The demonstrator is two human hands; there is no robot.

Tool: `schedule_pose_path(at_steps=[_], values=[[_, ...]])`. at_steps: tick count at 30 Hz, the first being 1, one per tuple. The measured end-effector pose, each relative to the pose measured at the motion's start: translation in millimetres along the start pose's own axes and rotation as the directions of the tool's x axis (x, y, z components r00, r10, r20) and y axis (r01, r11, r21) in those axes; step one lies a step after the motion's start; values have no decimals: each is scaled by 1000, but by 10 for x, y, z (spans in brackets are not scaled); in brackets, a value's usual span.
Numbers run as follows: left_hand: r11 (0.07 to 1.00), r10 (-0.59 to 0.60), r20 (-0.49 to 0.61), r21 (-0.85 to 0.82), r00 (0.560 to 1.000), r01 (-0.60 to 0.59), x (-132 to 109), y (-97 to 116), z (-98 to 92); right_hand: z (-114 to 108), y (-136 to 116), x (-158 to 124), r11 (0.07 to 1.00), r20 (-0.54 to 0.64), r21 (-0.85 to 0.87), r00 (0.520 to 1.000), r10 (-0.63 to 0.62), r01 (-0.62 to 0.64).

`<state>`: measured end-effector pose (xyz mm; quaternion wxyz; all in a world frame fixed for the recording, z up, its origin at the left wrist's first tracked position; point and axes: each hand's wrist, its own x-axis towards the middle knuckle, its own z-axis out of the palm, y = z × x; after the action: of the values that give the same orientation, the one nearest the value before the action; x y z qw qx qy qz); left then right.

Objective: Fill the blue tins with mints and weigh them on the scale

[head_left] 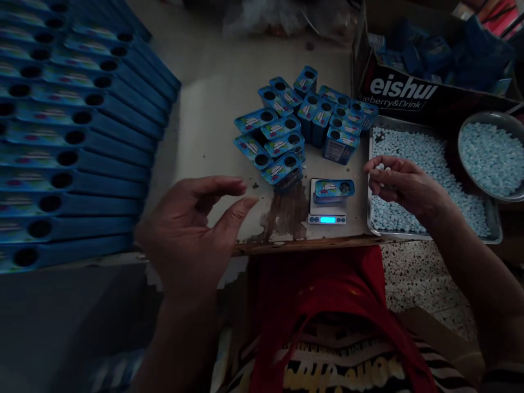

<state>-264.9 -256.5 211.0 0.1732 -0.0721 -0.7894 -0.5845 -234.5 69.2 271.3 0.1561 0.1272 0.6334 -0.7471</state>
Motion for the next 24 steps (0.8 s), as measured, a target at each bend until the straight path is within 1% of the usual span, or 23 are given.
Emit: schedule_pose_path(at_steps=[4, 8, 12, 16, 18, 19, 21, 23, 24], values=[[1000, -5, 27, 29, 1000, 4, -60, -38, -27, -11, -13, 9, 996, -65, 85, 998, 23, -17], [1000, 14, 92, 22, 996, -16, -97, -42, -20, -68, 9, 17, 992, -143, 125, 989, 41, -23], [998, 58, 143, -10, 988, -57, -87, 31, 81, -74, 23, 25, 993, -134, 120, 991, 22, -6], [984, 169, 236, 12, 957, -177, -60, 96, 296, -53, 17, 34, 987, -106, 161, 993, 42, -25], [980, 175, 280, 43, 944, -194, -75, 70, 443, -79, 10, 22, 982, -105, 184, 993, 59, -38], [983, 154, 304, 44, 940, -176, -97, 37, 525, -112, 6, 7, 982, -110, 186, 992, 56, -34], [995, 90, 344, 19, 935, -103, -168, -64, 696, -224, 0, -45, 988, -124, 155, 992, 17, 2], [1000, 29, 373, -16, 927, -25, -254, -185, 862, -390, 11, -125, 996, -156, 42, 985, -71, 78], [1000, 0, 390, -25, 921, 11, -291, -239, 937, -484, 32, -172, 991, -181, -63, 976, -125, 115]])
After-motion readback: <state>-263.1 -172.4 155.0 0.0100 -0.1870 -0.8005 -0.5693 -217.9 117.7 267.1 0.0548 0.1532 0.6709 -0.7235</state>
